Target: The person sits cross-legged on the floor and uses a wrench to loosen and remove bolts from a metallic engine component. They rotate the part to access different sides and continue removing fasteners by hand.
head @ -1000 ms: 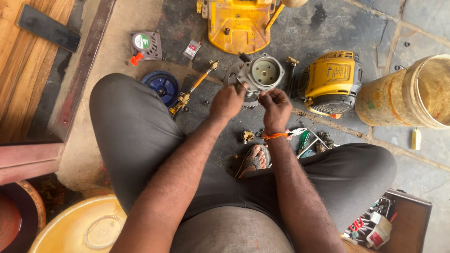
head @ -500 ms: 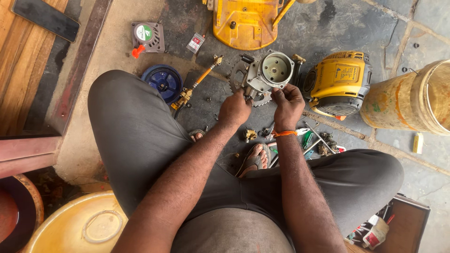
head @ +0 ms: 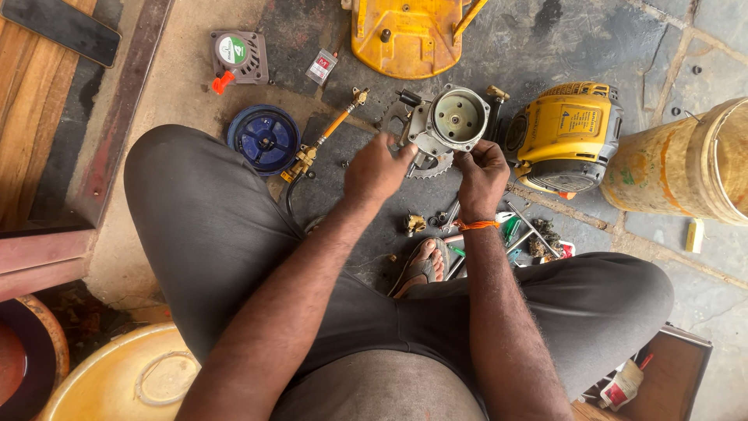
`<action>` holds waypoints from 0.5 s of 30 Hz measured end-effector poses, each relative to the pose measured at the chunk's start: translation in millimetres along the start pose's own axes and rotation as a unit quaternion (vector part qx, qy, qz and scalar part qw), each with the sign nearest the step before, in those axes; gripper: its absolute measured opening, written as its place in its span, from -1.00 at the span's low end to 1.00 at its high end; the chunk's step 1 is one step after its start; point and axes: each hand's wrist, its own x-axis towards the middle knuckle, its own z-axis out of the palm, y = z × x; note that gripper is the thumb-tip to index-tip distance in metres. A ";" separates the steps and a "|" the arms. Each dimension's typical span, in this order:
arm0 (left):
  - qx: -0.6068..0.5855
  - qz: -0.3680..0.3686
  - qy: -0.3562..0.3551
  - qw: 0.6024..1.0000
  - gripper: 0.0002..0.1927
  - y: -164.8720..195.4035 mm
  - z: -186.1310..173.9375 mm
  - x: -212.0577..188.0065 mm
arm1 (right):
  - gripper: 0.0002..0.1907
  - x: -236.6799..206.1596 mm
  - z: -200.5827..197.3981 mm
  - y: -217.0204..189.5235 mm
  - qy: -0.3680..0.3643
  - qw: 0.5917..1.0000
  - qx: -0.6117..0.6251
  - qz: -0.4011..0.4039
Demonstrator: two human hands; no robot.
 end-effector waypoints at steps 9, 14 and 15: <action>-0.013 0.113 0.021 0.993 -0.35 30.0 -112.2 -10.2 | -0.89 -1.8 6.3 3.9 -0.003 1.000 0.025 -0.015; -0.035 0.092 0.035 0.995 -0.35 7.3 -137.5 -11.6 | -0.78 1.3 9.2 9.0 0.006 0.998 -0.059 -0.024; -0.056 0.072 0.041 0.995 -0.35 4.6 -135.7 -9.4 | -0.76 2.6 9.8 8.0 0.003 0.998 -0.063 -0.016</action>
